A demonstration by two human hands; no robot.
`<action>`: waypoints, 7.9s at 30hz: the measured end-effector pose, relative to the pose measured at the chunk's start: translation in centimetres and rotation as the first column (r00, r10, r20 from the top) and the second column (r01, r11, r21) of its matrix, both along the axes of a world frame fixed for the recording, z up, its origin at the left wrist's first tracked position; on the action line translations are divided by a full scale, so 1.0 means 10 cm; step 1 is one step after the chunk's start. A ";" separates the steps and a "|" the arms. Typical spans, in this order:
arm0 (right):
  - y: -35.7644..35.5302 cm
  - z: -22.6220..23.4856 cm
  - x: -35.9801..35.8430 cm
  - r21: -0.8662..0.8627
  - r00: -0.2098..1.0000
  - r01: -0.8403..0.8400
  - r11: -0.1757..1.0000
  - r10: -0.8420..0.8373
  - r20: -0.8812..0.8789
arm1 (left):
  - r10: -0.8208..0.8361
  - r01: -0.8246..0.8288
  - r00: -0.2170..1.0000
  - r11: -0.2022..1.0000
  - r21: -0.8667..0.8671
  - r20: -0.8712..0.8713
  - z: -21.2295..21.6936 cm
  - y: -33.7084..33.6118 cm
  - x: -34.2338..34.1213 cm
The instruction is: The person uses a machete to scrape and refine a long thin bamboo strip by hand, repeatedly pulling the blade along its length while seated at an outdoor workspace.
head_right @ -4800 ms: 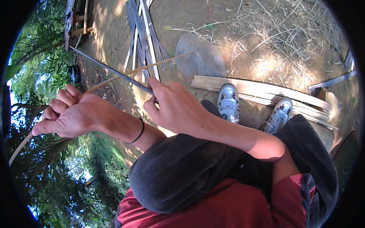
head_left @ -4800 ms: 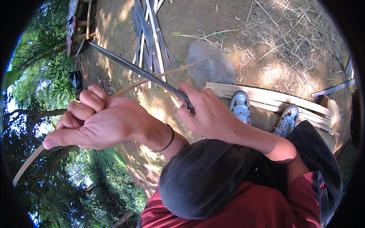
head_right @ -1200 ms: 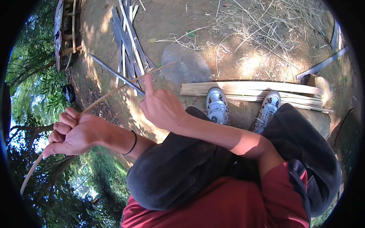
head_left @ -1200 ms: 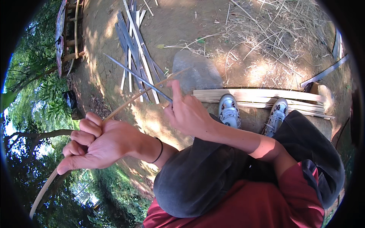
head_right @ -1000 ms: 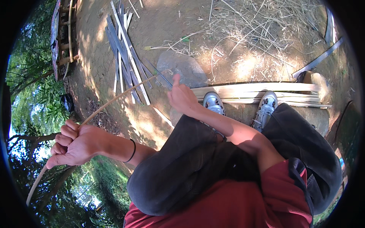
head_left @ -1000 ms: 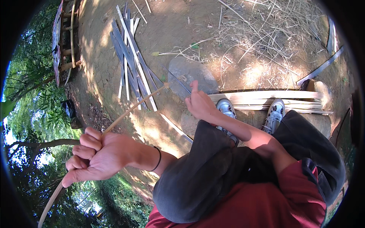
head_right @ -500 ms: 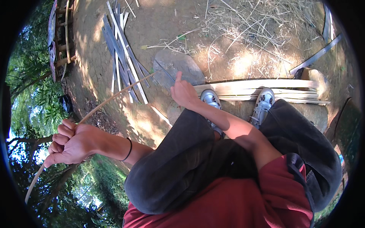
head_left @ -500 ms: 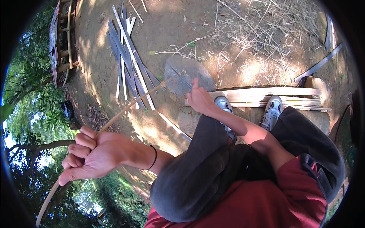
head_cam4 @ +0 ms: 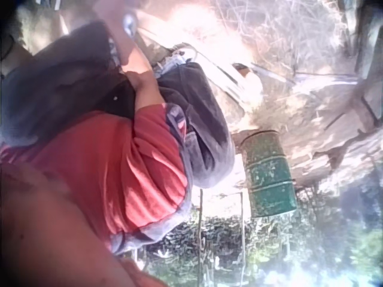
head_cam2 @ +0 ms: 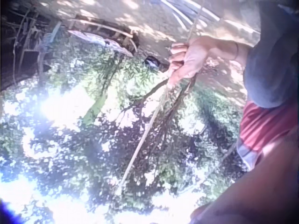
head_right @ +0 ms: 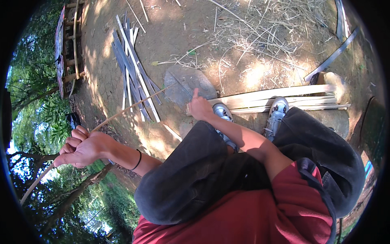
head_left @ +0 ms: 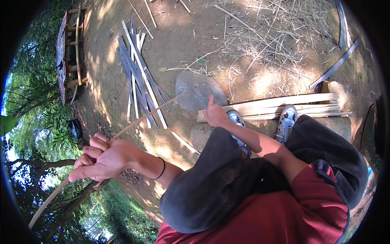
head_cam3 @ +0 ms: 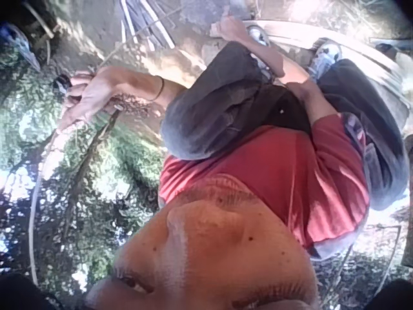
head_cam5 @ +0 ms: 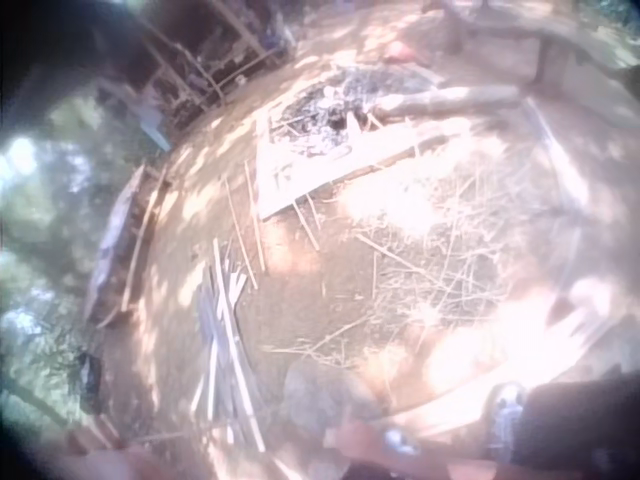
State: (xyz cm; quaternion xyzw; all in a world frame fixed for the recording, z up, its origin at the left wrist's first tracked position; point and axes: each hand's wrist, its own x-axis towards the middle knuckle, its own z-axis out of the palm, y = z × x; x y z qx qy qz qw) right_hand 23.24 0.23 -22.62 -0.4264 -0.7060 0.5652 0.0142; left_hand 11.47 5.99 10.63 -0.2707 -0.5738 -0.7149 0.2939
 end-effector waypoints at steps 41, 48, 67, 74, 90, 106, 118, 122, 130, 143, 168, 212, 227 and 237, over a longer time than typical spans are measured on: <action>3.25 3.39 1.15 -0.320 0.694 0.398 0.860 -0.511 -0.508 | -0.284 0.964 -0.139 -0.259 0.064 0.949 -0.25 1.30 0.57; 3.28 2.86 1.32 -0.442 0.627 0.414 0.796 -0.601 -0.496 | -0.114 0.942 -0.194 -0.299 0.152 0.974 -0.59 1.21 0.73; 3.20 2.02 2.08 -0.671 0.639 0.437 0.599 -0.732 -0.237 | -0.252 0.961 -0.276 -0.072 0.267 0.928 -1.12 1.02 0.43; 2.62 1.97 1.95 0.287 0.883 0.457 0.842 -0.391 -0.260 | -0.137 0.989 -0.139 -0.071 0.130 0.981 -1.34 0.99 0.59; 2.22 2.07 1.64 0.752 0.998 -0.003 0.659 0.048 -0.038 | -0.133 0.985 -0.173 0.004 0.175 0.976 -1.03 1.04 0.92; 2.25 1.26 1.68 0.936 0.976 -0.188 0.299 -0.046 0.211 | -0.028 0.998 0.041 0.045 -0.040 0.999 -1.42 0.92 1.02; 3.18 1.35 2.39 0.735 0.902 0.157 0.660 -0.400 0.166 | 0.075 0.994 0.065 -0.089 -0.058 0.995 -1.61 0.63 1.00; 2.53 1.65 2.10 0.678 0.982 0.014 0.735 -0.138 0.129 | 0.093 0.994 -0.079 -0.066 0.085 0.993 -1.40 0.80 1.00; 2.20 1.48 1.84 0.818 0.976 -0.179 0.547 -0.008 0.219 | 0.086 0.982 -0.188 -0.017 0.190 0.978 -1.24 0.93 1.03; 3.24 1.12 2.14 0.714 0.894 -0.166 0.680 -0.201 0.400 | 0.219 0.972 -0.223 -0.025 0.234 0.950 -1.30 0.68 0.90; 2.19 1.37 1.81 0.876 0.965 -0.213 0.432 -0.044 0.257 | -0.382 0.854 0.481 -0.001 -0.520 0.790 -1.45 0.82 1.19; 2.44 1.56 2.44 0.651 0.973 0.135 0.747 -0.224 0.055 | 0.270 0.939 -0.284 -0.118 0.324 0.920 -1.34 0.88 1.27; 2.01 1.41 2.22 0.615 0.949 -0.209 0.760 0.007 0.314 | 0.237 0.959 -0.255 -0.062 0.276 0.937 -1.38 0.91 1.24; 3.25 0.64 3.53 0.782 0.877 -0.007 0.623 -0.371 0.304 | 0.467 0.908 -0.309 -0.115 0.404 0.828 -1.48 0.57 1.38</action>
